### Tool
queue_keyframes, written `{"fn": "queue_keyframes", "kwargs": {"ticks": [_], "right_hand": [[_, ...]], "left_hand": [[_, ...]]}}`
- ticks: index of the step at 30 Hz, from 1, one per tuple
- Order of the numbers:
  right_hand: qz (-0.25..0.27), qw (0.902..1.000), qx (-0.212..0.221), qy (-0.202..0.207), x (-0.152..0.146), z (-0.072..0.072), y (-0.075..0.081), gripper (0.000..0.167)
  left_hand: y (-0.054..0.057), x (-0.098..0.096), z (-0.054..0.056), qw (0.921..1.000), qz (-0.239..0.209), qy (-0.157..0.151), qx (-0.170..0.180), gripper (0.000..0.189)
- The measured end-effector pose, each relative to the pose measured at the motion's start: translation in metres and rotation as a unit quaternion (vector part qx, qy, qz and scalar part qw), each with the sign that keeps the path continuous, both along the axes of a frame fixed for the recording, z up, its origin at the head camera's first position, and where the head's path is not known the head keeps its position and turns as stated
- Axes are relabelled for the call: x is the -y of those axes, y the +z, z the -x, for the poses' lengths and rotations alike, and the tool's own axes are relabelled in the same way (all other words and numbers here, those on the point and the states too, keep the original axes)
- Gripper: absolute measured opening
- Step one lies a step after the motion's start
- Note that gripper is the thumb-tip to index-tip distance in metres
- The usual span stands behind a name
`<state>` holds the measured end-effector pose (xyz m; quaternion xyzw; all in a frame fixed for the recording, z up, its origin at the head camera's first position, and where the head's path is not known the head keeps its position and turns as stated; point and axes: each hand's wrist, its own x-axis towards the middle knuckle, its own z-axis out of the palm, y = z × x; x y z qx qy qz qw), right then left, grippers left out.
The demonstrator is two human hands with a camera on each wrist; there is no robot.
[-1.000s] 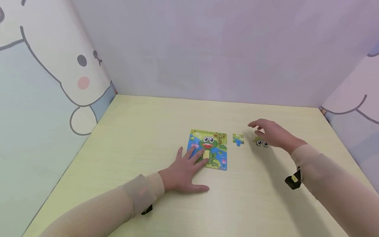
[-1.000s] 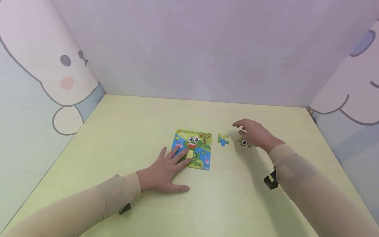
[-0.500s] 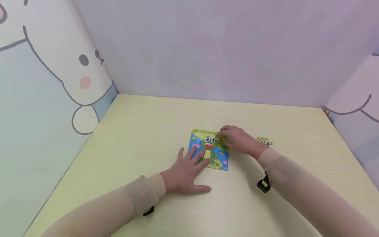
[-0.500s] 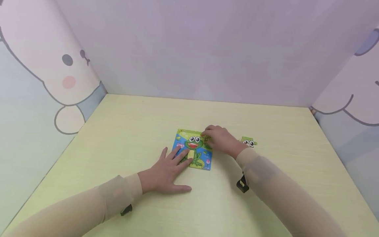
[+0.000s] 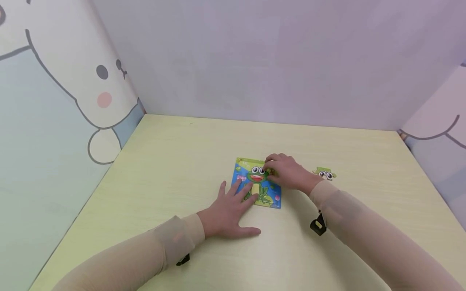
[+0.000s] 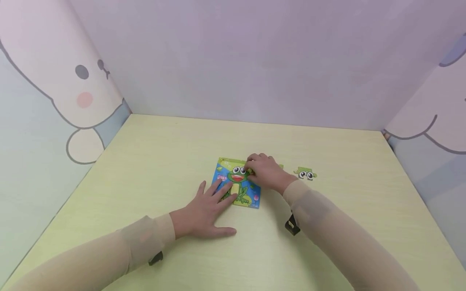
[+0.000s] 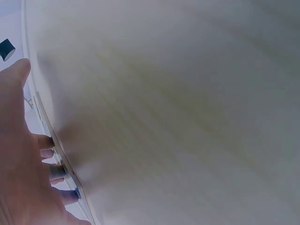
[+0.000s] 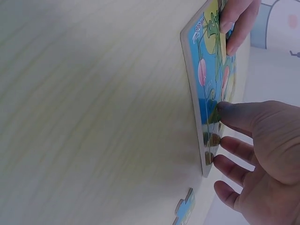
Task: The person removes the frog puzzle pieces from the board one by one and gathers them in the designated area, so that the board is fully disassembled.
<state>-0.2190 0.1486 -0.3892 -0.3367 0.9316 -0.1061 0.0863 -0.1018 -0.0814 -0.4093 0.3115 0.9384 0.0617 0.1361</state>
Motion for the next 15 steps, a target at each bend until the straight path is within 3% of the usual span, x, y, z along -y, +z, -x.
{"fn": "queue_keyframes", "kwargs": {"ticks": [15], "right_hand": [[0.014, 0.9994, 0.031, -0.007, 0.0004, 0.0039, -0.0021, 0.021]], "left_hand": [[0.0012, 0.0004, -0.0008, 1.0, -0.007, -0.002, 0.003, 0.094]]}}
